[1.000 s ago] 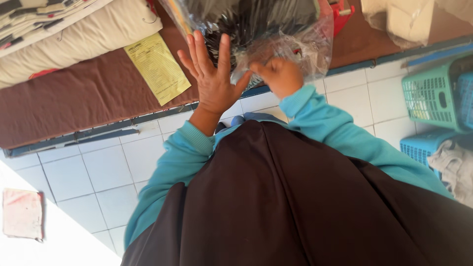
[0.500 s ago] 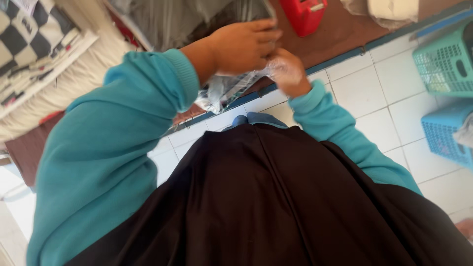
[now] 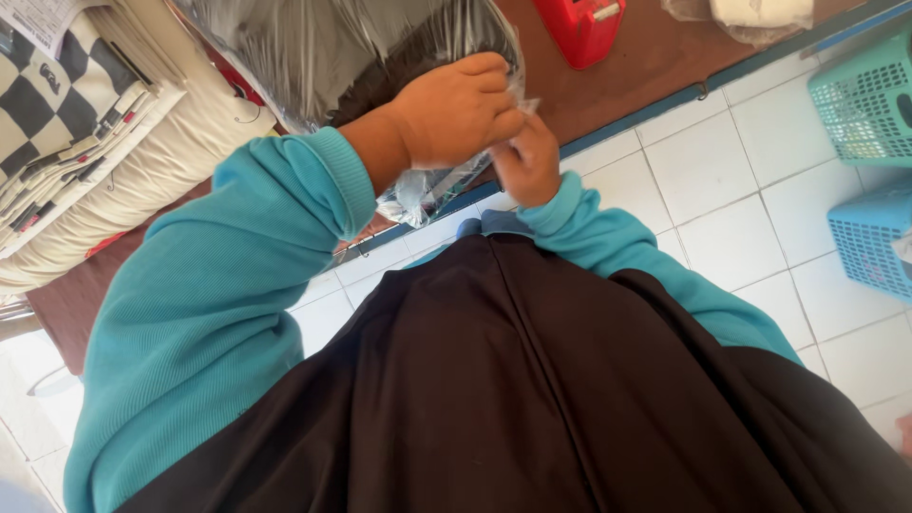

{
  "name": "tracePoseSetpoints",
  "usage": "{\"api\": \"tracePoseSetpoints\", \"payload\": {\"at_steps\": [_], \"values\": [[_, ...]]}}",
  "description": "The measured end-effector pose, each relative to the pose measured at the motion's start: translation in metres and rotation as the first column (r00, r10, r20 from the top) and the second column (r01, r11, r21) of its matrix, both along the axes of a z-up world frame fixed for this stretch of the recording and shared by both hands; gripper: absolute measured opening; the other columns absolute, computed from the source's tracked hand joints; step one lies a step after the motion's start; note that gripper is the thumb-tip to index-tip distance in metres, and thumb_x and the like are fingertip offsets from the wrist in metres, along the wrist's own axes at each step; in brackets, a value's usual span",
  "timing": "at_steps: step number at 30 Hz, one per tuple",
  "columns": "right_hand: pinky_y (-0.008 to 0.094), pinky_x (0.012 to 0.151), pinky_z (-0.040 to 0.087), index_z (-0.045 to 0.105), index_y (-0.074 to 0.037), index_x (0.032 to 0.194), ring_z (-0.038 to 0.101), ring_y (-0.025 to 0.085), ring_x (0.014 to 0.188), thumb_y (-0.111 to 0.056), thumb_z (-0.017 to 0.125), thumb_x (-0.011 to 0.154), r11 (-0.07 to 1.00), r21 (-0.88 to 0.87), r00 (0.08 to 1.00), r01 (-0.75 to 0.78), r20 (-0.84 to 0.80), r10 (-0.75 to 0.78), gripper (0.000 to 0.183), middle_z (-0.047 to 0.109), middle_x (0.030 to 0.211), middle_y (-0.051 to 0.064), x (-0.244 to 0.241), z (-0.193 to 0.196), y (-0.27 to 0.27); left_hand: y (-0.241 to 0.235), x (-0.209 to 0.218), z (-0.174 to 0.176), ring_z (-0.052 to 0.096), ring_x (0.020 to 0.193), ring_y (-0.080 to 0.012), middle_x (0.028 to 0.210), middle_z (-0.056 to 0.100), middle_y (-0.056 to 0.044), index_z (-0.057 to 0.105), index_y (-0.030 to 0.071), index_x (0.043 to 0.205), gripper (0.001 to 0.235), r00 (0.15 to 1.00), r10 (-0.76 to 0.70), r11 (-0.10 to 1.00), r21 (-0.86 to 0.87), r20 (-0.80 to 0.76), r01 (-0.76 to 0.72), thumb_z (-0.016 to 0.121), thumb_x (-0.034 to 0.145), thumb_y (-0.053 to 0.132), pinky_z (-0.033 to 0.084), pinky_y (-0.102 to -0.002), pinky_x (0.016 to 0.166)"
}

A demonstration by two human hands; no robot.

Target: The person places folded clothes into a plastic bag, seals the bag with adhesive tape using a red dispenser, and then writes on a yellow receipt with a marker before attaching it to the bag.

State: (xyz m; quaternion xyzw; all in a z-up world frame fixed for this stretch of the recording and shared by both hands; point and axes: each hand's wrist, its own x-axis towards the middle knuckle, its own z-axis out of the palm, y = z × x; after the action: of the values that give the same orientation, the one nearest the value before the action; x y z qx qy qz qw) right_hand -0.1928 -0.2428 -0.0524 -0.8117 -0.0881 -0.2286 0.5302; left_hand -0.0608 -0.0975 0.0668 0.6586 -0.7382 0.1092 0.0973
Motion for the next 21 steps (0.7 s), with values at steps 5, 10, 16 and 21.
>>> {"api": "tracePoseSetpoints", "payload": {"at_steps": [5,10,16,21], "values": [[0.033,0.092,0.056,0.067,0.002,0.121,0.067,0.017,0.098,-0.005,0.062,0.109,0.690,0.669,0.789,-0.278,-0.250,0.561,0.016,0.070,0.107,0.011,0.029,-0.024,-0.045,-0.011,0.001,-0.004,0.058,0.108,-0.0187,0.088,0.067,0.004,0.072,0.019,0.105,0.027,0.987,0.011,0.992,-0.128,0.157,0.010,0.066,0.082,0.032,0.032,-0.044,0.120],[0.031,0.103,0.051,0.054,-0.001,0.133,0.063,0.014,0.116,0.002,0.062,0.098,0.678,0.721,0.930,-0.145,-0.134,0.341,0.036,0.065,0.123,0.007,0.017,-0.022,-0.027,-0.010,0.008,-0.015,0.057,0.102,-0.0185,0.085,0.066,0.005,0.071,0.018,0.091,0.013,0.972,0.103,0.983,0.131,0.213,-0.133,0.066,0.088,0.029,0.038,-0.033,0.109],[0.031,0.095,0.057,0.067,0.000,0.112,0.070,0.015,0.100,-0.007,0.058,0.105,0.625,0.761,0.821,-0.174,-0.238,0.519,0.014,0.074,0.103,0.004,0.028,-0.044,-0.033,-0.018,0.003,-0.004,0.056,0.099,-0.0178,0.094,0.071,0.005,0.075,0.019,0.087,0.033,0.959,0.102,0.993,0.024,0.264,-0.112,0.062,0.068,0.043,0.037,-0.032,0.099],[0.028,0.081,0.051,0.068,0.001,0.104,0.059,0.012,0.090,-0.007,0.064,0.104,0.793,0.577,0.886,-0.196,-0.243,0.396,0.008,0.065,0.096,0.002,0.040,-0.055,-0.068,-0.025,-0.002,-0.020,0.054,0.103,-0.0154,0.085,0.070,0.010,0.076,0.022,0.082,0.019,0.893,0.193,0.962,0.100,0.407,-0.254,0.064,0.077,0.037,0.037,-0.031,0.102]]}}
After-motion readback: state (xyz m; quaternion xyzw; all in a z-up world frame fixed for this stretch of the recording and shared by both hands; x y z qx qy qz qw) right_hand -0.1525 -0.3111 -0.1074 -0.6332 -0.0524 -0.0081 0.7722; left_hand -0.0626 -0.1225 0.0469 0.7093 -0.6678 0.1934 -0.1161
